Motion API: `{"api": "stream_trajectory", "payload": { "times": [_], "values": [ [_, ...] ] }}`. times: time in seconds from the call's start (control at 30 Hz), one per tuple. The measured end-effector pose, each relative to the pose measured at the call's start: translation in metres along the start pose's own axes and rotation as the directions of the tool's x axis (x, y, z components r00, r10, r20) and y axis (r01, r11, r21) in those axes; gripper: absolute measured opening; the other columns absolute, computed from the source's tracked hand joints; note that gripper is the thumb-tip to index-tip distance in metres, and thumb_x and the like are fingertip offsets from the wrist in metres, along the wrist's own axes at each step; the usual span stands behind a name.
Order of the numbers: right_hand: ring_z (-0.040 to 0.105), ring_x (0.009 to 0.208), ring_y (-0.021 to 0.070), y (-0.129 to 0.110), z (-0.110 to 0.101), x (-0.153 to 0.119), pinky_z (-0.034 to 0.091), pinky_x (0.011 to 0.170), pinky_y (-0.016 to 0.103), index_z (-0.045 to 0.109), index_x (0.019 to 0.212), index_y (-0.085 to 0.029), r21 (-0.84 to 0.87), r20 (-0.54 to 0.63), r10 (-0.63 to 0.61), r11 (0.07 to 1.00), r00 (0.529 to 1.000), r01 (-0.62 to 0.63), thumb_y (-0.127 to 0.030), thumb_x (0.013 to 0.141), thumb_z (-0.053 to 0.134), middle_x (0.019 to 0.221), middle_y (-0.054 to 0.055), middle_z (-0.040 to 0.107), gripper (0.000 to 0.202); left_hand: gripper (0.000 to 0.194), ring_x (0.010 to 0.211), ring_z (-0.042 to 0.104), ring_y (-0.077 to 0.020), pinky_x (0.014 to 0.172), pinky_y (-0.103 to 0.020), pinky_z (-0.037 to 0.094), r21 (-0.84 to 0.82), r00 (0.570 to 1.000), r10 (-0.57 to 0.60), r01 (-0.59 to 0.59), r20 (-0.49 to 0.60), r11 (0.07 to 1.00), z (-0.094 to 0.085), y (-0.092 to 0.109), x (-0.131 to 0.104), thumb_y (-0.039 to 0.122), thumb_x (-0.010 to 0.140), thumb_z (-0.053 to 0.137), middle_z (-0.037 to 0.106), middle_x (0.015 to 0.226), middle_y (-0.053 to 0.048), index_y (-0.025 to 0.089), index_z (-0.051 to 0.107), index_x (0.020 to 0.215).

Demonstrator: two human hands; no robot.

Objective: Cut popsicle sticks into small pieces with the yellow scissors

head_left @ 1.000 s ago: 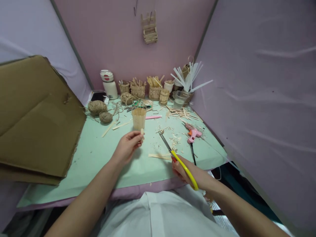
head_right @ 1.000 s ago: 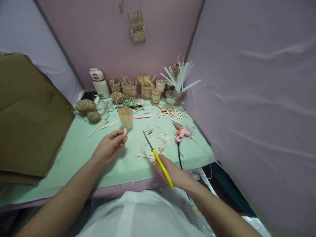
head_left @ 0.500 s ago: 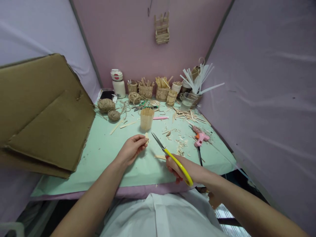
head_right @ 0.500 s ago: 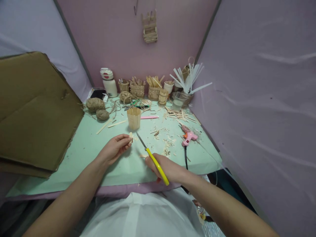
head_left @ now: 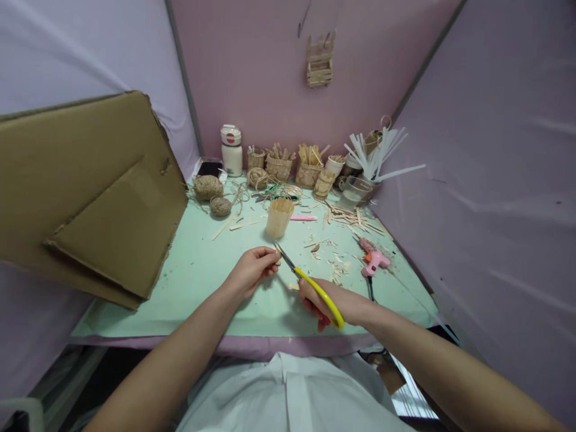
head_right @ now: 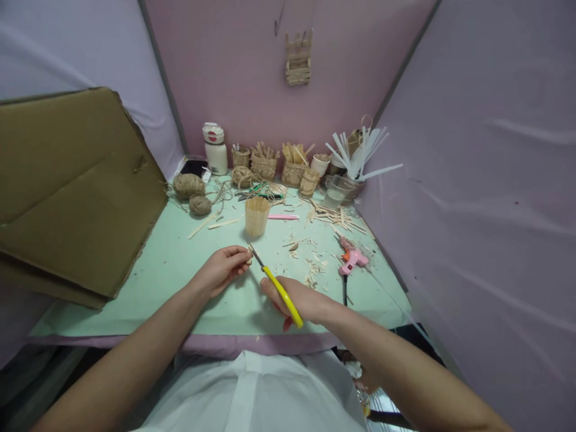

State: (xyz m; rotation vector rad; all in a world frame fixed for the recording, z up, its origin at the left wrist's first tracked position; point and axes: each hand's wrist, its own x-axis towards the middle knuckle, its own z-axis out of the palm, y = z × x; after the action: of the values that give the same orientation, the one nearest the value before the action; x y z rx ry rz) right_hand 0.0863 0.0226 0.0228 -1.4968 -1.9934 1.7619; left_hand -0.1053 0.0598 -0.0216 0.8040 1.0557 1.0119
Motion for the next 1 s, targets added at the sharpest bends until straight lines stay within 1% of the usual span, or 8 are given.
{"api": "stream_trajectory", "payload": {
  "times": [0.13,0.3,0.47,0.63,0.77,0.9,1.0],
  "values": [
    [0.042,0.042,0.0084,-0.0006,0.0017,0.0008,0.050,0.042,0.023,0.040,0.063,-0.020,0.003,-0.020,0.006,1.000,1.000,-0.006,-0.077,0.085,0.032,0.052,-0.005,0.038,0.061,0.025,0.052,0.052,-0.0063,0.048,-0.017,0.038,0.006,1.000,-0.004,0.004,-0.013,1.000,0.0000,-0.0013,0.0005,0.032,0.062,0.078,0.060,0.062,-0.001,0.013,0.064,0.072],
    [0.041,0.040,0.0082,0.0013,0.0041,0.0037,0.049,0.040,0.023,0.043,0.066,-0.019,0.009,-0.021,0.031,0.999,0.999,-0.031,-0.077,0.084,0.034,0.050,-0.006,0.039,0.061,0.027,0.053,0.053,-0.0068,0.050,-0.017,0.041,-0.010,1.000,-0.005,0.005,-0.018,1.000,0.0013,-0.0008,-0.0008,0.032,0.060,0.080,0.061,0.062,-0.001,0.012,0.065,0.071],
    [0.041,0.041,0.0076,0.0035,0.0059,0.0047,0.049,0.040,0.022,0.044,0.069,-0.019,0.003,-0.039,0.031,1.000,0.999,-0.031,-0.078,0.085,0.029,0.053,-0.005,0.040,0.063,0.026,0.054,0.055,-0.0076,0.053,-0.019,0.043,-0.018,1.000,-0.003,0.003,-0.021,1.000,0.0015,-0.0011,-0.0015,0.032,0.060,0.080,0.062,0.061,-0.002,0.012,0.065,0.070],
    [0.042,0.041,0.0076,0.0037,0.0058,0.0046,0.050,0.041,0.023,0.044,0.070,-0.019,-0.001,-0.035,0.037,0.999,0.999,-0.037,-0.075,0.086,0.034,0.054,-0.006,0.041,0.059,0.028,0.053,0.055,-0.0080,0.054,-0.020,0.046,-0.017,1.000,-0.011,0.011,-0.021,1.000,0.0010,-0.0024,-0.0013,0.033,0.059,0.082,0.064,0.061,-0.002,0.013,0.065,0.069],
    [0.041,0.040,0.0068,-0.0002,0.0056,0.0033,0.050,0.040,0.021,0.042,0.067,-0.019,-0.016,-0.021,0.043,0.999,0.999,-0.043,-0.074,0.086,0.033,0.053,-0.006,0.039,0.059,0.028,0.052,0.055,-0.0077,0.054,-0.020,0.046,-0.030,1.000,-0.022,0.021,-0.012,0.999,0.0001,-0.0044,0.0001,0.032,0.059,0.082,0.064,0.061,-0.002,0.013,0.066,0.069],
    [0.040,0.039,0.0072,-0.0045,0.0055,0.0013,0.049,0.040,0.022,0.040,0.068,-0.020,-0.037,-0.036,0.075,0.996,0.997,-0.077,-0.072,0.087,0.033,0.053,-0.006,0.039,0.056,0.024,0.051,0.055,-0.0075,0.054,-0.019,0.047,-0.049,0.999,-0.044,0.043,-0.013,0.998,-0.0007,-0.0056,0.0013,0.029,0.060,0.082,0.064,0.060,-0.002,0.013,0.066,0.067],
    [0.042,0.038,0.0082,-0.0039,0.0047,0.0011,0.047,0.040,0.023,0.040,0.066,-0.020,-0.089,-0.036,0.099,0.991,0.994,-0.102,-0.070,0.089,0.032,0.052,-0.005,0.040,0.056,0.020,0.051,0.055,-0.0065,0.053,-0.018,0.047,-0.058,0.998,-0.067,0.066,-0.013,0.996,-0.0004,-0.0049,0.0013,0.025,0.062,0.081,0.064,0.060,-0.002,0.012,0.066,0.067]
  ]
}}
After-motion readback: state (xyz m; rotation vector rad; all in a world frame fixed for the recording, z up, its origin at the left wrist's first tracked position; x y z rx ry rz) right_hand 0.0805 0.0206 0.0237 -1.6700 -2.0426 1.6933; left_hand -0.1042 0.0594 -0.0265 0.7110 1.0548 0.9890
